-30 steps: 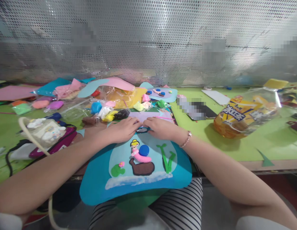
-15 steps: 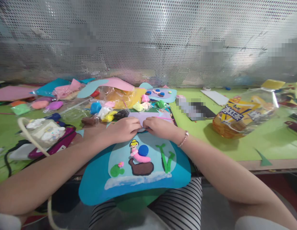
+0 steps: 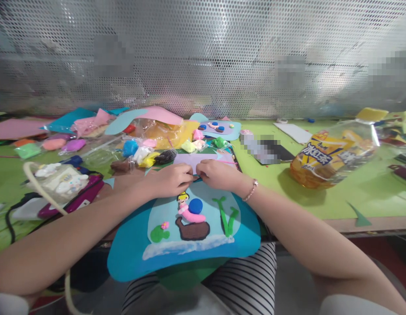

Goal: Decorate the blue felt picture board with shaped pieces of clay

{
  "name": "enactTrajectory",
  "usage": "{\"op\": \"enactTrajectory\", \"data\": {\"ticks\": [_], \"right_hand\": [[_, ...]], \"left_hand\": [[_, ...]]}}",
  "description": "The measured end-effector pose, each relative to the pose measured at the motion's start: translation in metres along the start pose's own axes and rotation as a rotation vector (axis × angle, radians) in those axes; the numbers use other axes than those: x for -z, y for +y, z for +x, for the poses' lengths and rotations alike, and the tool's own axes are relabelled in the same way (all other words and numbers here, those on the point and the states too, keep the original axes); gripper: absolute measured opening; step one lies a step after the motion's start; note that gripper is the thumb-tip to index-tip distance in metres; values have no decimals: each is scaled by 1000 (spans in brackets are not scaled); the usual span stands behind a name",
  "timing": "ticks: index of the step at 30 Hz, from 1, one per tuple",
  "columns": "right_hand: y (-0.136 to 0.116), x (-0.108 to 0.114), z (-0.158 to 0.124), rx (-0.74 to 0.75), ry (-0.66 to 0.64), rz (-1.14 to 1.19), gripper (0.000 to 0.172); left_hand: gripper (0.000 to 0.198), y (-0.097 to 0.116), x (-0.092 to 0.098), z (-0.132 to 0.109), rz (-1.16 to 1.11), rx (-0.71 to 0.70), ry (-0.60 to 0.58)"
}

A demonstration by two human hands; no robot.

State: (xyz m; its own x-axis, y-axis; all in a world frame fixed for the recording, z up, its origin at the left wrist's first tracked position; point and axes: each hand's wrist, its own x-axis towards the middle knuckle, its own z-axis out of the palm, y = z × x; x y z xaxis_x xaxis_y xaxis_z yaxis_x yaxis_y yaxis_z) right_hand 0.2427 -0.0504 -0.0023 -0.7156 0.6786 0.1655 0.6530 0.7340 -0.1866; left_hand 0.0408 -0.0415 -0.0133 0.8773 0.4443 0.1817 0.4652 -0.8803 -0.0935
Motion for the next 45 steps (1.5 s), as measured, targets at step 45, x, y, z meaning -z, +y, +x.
{"op": "enactTrajectory", "data": {"ticks": [45], "right_hand": [[3, -1, 0, 9, -51, -15, 22]], "left_hand": [[21, 0, -5, 0, -28, -14, 7]]}}
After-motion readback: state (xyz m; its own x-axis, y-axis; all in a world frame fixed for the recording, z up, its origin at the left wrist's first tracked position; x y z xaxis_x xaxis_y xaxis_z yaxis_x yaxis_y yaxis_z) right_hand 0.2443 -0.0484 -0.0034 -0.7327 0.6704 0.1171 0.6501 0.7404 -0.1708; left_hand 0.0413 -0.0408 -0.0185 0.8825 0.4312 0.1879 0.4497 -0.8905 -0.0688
